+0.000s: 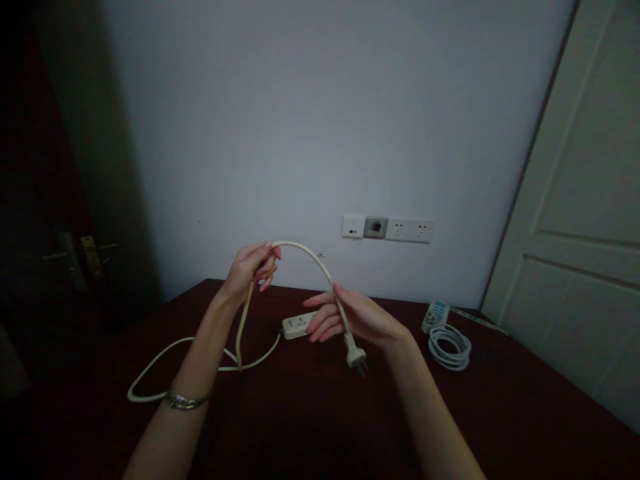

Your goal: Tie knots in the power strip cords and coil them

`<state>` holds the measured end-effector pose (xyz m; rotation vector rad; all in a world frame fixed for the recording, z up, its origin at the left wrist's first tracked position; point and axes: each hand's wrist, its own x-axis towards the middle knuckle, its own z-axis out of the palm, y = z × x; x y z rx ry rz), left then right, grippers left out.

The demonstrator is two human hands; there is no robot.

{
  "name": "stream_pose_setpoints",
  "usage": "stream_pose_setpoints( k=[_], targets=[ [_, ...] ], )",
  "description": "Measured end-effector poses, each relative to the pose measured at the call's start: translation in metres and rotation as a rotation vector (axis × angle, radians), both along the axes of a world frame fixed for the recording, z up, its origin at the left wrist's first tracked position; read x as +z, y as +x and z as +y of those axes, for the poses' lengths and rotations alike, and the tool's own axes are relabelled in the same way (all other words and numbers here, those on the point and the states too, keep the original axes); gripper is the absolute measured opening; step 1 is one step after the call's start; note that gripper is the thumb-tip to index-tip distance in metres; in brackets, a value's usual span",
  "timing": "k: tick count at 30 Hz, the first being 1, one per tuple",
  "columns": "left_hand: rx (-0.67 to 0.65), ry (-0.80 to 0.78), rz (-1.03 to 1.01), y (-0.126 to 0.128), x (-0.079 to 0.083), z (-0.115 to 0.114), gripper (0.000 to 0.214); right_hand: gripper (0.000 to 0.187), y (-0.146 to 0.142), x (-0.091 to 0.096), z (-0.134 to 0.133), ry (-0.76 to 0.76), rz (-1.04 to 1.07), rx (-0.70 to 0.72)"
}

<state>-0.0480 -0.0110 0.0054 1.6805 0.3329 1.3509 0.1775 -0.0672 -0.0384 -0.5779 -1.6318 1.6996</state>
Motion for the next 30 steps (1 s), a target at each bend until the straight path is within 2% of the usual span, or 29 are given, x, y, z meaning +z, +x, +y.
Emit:
stream_pose_setpoints(
  k=[5, 11, 14, 18, 22, 26, 30],
  targets=[
    [0.075, -0.051, -0.004, 0.005, -0.006, 0.017, 0.032, 0.023, -0.002, 0.0, 0.007, 0.019, 0.242, -0.159],
    [0.095, -0.117, 0.265, 0.02, -0.028, 0.037, 0.031, 0.017, 0.007, 0.004, 0.015, 0.021, 0.476, -0.405],
    [0.146, -0.064, 0.483, 0.025, -0.04, 0.045, 0.031, 0.016, 0.018, 0.005, 0.021, -0.044, 0.584, -0.561],
    [0.358, 0.158, 0.843, 0.026, -0.05, 0.048, 0.029, 0.012, 0.028, 0.002, 0.03, -0.077, 0.663, -0.675],
    [0.428, 0.366, 1.157, 0.029, -0.051, 0.038, 0.028, 0.016, 0.029, -0.004, 0.034, -0.04, 0.607, -0.656],
    [0.468, 0.432, 1.349, 0.032, -0.044, 0.022, 0.037, 0.024, 0.033, -0.007, 0.033, -0.054, 0.532, -0.539],
    [0.45, 0.446, 1.43, 0.034, -0.037, 0.006, 0.041, 0.027, 0.034, -0.008, 0.033, -0.023, 0.49, -0.52]
  ],
)
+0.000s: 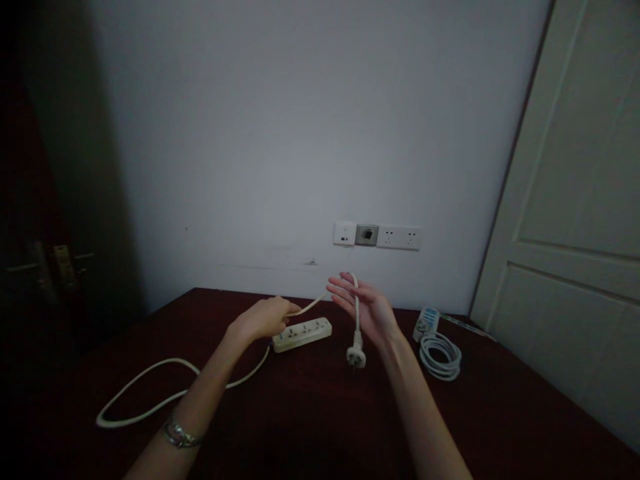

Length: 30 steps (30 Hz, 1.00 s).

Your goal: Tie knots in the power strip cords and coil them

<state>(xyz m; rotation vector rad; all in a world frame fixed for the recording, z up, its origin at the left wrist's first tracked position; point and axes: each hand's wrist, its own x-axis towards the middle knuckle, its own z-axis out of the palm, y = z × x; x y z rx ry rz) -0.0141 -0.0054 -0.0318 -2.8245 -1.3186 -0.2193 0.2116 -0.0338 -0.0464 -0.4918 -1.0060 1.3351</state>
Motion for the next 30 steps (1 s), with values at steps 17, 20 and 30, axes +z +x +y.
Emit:
stream_pose_setpoints(
  k=[17, 20, 30],
  targets=[
    [-0.32, 0.259, -0.224, 0.007, 0.021, -0.044, 0.022, 0.046, -0.018, -0.018, 0.001, -0.032, -0.482, 0.415],
    [-0.278, 0.247, -0.298, -0.001, 0.021, -0.029, 0.029, 0.037, -0.022, -0.015, -0.004, 0.0, -0.508, 0.469],
    [-0.372, -0.29, -0.479, -0.021, 0.017, 0.005, 0.04, 0.03, -0.047, -0.015, -0.007, 0.069, -0.477, 0.458]
  ],
)
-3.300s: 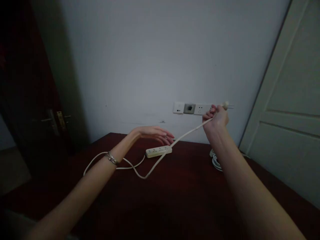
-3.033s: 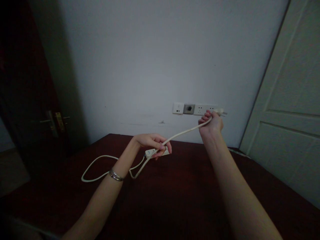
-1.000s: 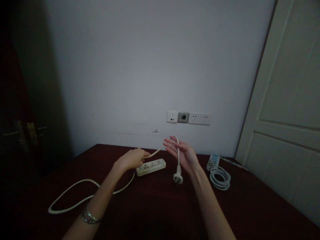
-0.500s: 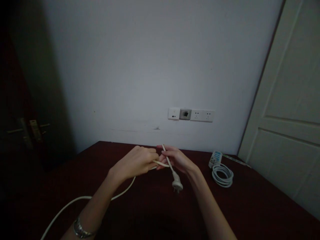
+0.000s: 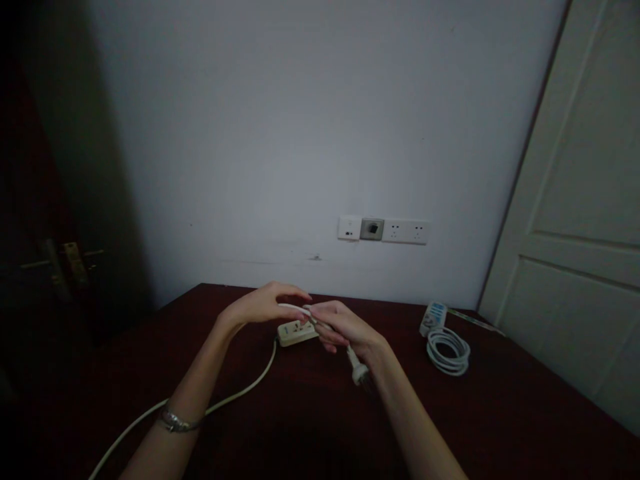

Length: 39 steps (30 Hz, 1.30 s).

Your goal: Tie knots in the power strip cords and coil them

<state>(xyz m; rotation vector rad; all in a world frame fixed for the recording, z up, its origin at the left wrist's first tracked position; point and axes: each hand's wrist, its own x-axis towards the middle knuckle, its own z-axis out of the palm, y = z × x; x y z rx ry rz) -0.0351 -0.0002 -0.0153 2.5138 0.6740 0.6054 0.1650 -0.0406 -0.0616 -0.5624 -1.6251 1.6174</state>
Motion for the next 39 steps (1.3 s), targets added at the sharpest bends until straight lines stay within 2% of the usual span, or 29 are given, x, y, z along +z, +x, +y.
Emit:
stream_pose_setpoints(
  k=[2, 5, 10, 14, 20, 24, 28, 34, 39],
  targets=[
    [-0.109, -0.126, 0.005, -0.005, -0.002, 0.007, 0.037, 0.03, -0.001, -0.002, 0.001, -0.02, 0.046, 0.026],
    [-0.202, -0.256, -0.047, -0.007, -0.007, 0.017, 0.033, 0.031, -0.004, -0.006, 0.002, -0.052, 0.13, 0.039],
    [-0.26, -0.407, -0.291, 0.006, -0.023, 0.029, 0.031, 0.041, -0.014, -0.011, 0.006, -0.136, 0.323, 0.027],
    [-0.198, -0.488, -0.419, 0.018, -0.028, 0.031, 0.037, 0.035, -0.013, -0.008, 0.008, -0.196, 0.343, -0.049],
    [-0.029, -0.458, -0.508, 0.031, -0.029, 0.03, 0.041, 0.02, -0.006, -0.006, 0.013, -0.302, 0.385, 0.04],
    [0.027, -0.551, -0.643, 0.043, -0.036, 0.031, 0.04, 0.026, -0.008, -0.011, 0.021, -0.319, 0.469, 0.047],
    [0.043, -0.712, -0.745, 0.055, -0.043, 0.03, 0.04, 0.035, -0.008, -0.016, 0.027, -0.319, 0.5, 0.005],
    [-0.108, -0.924, -0.644, 0.05, -0.046, 0.033, 0.037, 0.046, -0.008, -0.017, 0.027, -0.294, 0.488, -0.023],
    [-0.24, -0.878, -0.556, 0.029, -0.042, 0.037, 0.033, 0.043, -0.007, -0.011, 0.021, -0.263, 0.558, 0.009]
  ],
)
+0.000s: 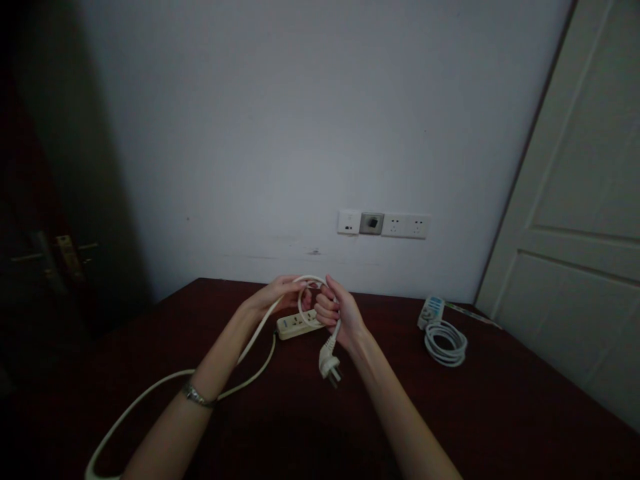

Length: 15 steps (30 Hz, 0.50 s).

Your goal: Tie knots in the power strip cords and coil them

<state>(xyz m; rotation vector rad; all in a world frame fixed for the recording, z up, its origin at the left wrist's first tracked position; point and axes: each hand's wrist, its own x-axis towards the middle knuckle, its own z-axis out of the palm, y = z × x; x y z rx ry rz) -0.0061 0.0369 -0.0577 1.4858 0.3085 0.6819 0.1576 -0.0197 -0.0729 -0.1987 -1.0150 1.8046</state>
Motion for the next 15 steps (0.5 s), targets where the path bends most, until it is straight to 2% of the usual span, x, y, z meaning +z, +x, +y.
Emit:
stream_pose_setpoints(
  k=[3, 7, 11, 15],
  targets=[
    [-0.024, 0.049, 0.105, -0.013, 0.002, 0.001, 0.038, 0.04, 0.007, 0.005, -0.002, -0.035, 0.052, -0.013],
    [0.025, 0.106, 0.302, -0.022, 0.003, 0.004, 0.042, 0.034, 0.018, 0.008, -0.001, -0.093, 0.128, -0.044],
    [0.168, 0.252, 0.474, -0.025, 0.0, 0.011, 0.042, 0.032, 0.025, 0.006, 0.003, -0.16, 0.216, -0.064],
    [0.358, 0.393, 0.504, -0.022, -0.004, 0.017, 0.045, 0.032, 0.032, 0.005, 0.005, -0.216, 0.315, -0.088]
  ],
)
